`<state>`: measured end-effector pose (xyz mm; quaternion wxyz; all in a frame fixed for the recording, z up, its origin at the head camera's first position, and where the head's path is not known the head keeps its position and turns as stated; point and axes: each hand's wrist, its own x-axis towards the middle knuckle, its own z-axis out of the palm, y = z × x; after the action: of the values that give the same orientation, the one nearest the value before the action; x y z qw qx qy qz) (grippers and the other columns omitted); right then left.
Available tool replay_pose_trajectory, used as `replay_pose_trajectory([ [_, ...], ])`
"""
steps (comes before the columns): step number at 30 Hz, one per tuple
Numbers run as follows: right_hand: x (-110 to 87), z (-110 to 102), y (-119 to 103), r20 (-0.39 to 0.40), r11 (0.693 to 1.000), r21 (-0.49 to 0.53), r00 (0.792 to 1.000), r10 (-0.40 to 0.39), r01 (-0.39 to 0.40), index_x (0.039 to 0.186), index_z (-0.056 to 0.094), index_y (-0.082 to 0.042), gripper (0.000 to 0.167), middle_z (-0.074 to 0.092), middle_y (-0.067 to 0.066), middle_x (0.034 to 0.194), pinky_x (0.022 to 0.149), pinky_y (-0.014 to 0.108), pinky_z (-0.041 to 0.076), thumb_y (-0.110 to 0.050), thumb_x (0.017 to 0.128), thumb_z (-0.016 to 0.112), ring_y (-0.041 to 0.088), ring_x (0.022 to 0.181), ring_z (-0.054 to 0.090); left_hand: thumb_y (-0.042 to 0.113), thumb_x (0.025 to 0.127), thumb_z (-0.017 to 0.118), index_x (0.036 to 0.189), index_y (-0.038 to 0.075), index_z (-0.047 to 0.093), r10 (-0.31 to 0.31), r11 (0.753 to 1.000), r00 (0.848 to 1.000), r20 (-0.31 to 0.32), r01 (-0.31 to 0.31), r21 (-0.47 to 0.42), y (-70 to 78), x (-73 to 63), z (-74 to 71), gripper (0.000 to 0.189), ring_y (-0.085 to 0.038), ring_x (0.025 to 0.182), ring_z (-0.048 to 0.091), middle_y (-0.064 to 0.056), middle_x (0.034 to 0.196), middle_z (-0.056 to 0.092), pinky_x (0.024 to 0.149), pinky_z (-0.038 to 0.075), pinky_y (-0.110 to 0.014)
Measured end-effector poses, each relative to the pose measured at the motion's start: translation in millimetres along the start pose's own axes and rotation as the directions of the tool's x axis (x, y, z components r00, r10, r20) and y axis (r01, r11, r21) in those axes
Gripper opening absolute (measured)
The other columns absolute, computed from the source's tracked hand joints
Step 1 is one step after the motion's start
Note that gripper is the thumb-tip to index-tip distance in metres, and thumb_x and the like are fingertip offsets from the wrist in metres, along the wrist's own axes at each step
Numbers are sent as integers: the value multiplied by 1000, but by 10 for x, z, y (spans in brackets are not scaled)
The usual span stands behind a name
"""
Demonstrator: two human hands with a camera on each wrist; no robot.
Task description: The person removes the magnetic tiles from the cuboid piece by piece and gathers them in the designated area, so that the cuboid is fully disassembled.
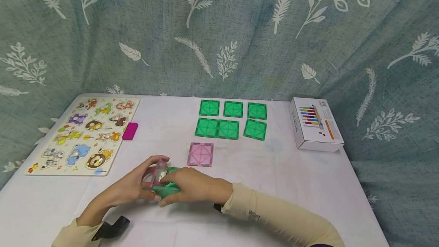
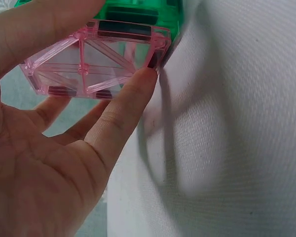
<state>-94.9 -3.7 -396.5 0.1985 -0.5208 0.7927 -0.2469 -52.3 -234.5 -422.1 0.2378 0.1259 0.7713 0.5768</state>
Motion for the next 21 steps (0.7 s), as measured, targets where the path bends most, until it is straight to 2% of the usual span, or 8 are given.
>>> replay_pose_trajectory([
  [5, 9, 82, -4, 22, 999, -37, 1000, -6, 7, 128, 67, -12, 40, 72, -7, 114, 80, 7, 44, -32, 93, 72, -4, 90, 57, -12, 70, 74, 153, 17, 28, 2, 1000, 1000, 11, -1, -24, -12, 4, 3, 100, -49, 144, 35, -19, 162, 22, 87, 59, -29],
  [9, 6, 112, 1, 19, 999, -36, 1000, -24, 24, 121, 69, -13, 28, 71, -10, 102, 74, 5, 41, -23, 94, 71, -4, 82, 54, -13, 70, 74, 153, 16, 29, 10, 1000, 1000, 15, -9, -28, -19, 16, 1, 99, -46, 146, 32, -18, 162, 26, 88, 59, -29],
  [14, 1, 135, 16, 7, 999, -28, 1000, -28, 28, 117, 69, -13, 23, 68, -10, 93, 70, 4, 38, -19, 95, 69, -2, 78, 51, -13, 70, 74, 153, 15, 29, 11, 999, 1000, 29, -10, -36, -33, 26, -13, 99, -47, 147, 30, -18, 163, 26, 85, 60, -30],
  [18, -1, 148, 31, -9, 999, -20, 999, -33, 33, 116, 71, -12, 22, 71, -9, 96, 72, 4, 39, -19, 96, 69, -3, 80, 51, -12, 69, 76, 153, 14, 31, 15, 1000, 1000, 24, -14, -28, -46, 27, -23, 98, -48, 149, 25, -18, 162, 28, 87, 60, -30],
  [21, -14, 150, 46, -19, 1000, 0, 1000, -24, 24, 119, 72, -13, 24, 74, -8, 104, 76, 3, 42, -19, 96, 69, -5, 83, 53, -6, 67, 82, 151, 15, 36, 24, 1000, 1000, -19, -24, 10, -58, 23, -33, 98, -47, 149, 28, -16, 159, 35, 92, 58, -28],
])
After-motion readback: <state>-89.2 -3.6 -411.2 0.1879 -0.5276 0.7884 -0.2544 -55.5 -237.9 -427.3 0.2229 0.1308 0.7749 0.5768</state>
